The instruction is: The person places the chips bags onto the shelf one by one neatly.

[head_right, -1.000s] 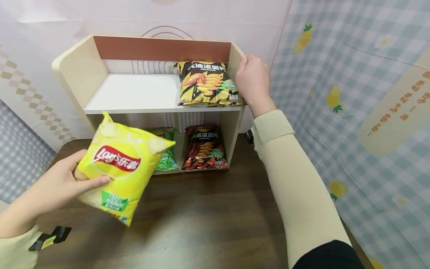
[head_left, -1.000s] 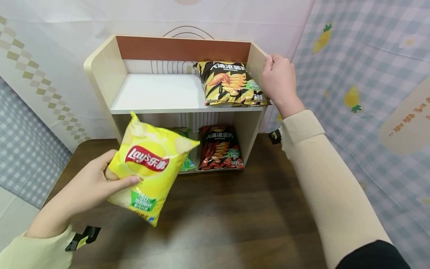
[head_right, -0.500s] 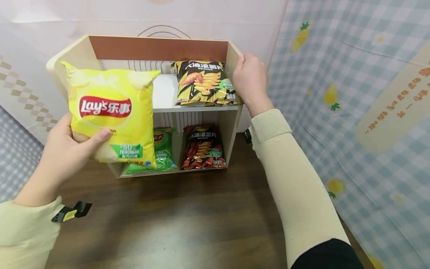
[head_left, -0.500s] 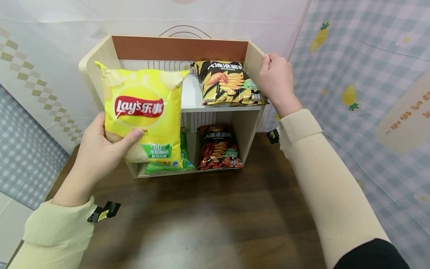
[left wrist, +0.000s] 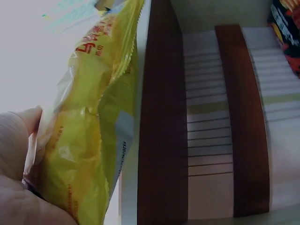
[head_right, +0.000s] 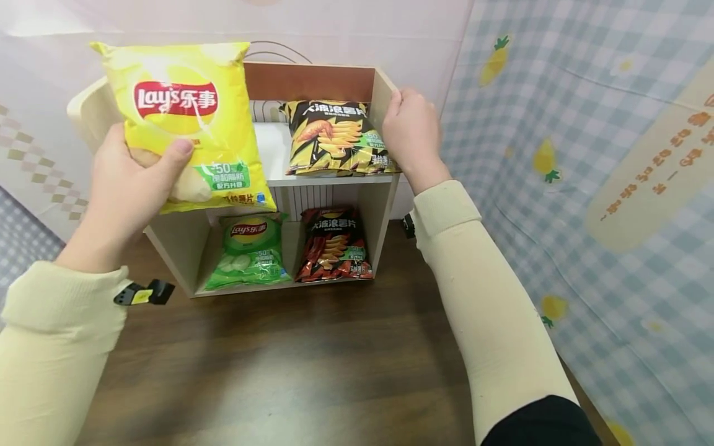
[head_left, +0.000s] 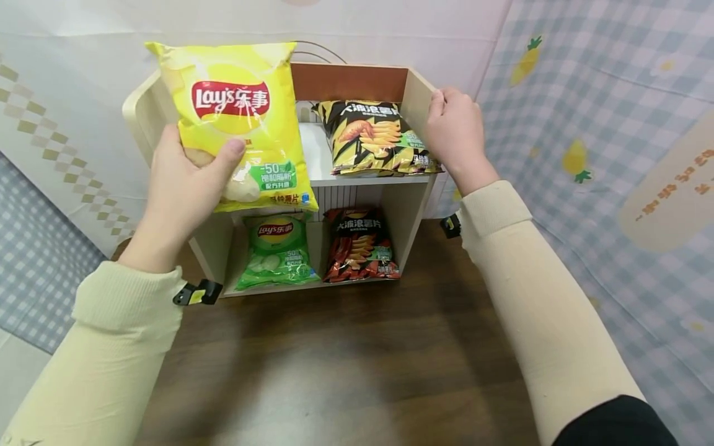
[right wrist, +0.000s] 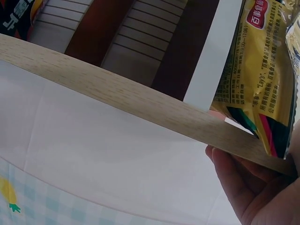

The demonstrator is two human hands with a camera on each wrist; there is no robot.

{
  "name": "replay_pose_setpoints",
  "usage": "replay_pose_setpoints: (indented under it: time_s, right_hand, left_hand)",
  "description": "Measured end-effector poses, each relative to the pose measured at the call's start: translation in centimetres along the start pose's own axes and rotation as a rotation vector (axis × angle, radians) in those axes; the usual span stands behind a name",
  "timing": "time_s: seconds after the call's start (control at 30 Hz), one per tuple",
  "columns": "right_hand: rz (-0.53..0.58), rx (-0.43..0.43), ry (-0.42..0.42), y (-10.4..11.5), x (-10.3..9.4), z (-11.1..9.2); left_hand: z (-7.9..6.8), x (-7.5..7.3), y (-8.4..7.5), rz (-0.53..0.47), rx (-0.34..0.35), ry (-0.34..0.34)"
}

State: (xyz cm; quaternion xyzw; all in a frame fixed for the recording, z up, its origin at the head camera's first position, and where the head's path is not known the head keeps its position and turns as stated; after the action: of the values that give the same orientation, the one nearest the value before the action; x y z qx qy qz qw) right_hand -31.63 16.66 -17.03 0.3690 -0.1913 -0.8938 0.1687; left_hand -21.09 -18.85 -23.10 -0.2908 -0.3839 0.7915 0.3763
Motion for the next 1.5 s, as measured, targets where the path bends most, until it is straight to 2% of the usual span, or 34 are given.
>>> replay_pose_setpoints:
  time_s: [0.2,0.83,1.23,1.5]
  right_hand:
    - [0.004,0.01,0.01,0.12,0.19,-0.05]
    - [0.011,0.008,-0.007,0.09,-0.14,-0.07]
    - [0.007,0.003,-0.014,0.04,-0.03,-0.13]
    - [0.005,-0.01,-0.027,0.06,-0.09,-0.18]
  left_hand:
    - [0.51,0.6,-0.02,0.08,0.001,-0.009]
    - [0.42,0.71,0.44,0.057,-0.046,0.049]
    - [0.41,0.46,0.4,0.118,-0.065,0.05]
    - [0.3,0.25,0.4,0.121,-0.064,0.058]
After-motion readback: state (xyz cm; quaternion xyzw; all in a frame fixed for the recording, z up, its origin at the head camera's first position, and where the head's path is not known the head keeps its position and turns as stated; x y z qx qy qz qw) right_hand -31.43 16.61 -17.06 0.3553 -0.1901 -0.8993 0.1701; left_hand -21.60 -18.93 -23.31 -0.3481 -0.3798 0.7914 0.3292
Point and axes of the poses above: each hand's wrist, its own z-axis towards the middle knuckle, its own x-axis out of the palm, y = z × x, the point moved 2 cm from there along z, towards the middle knuckle, and after that the axes turned 14 degrees about -y, right-handed, at the moved point
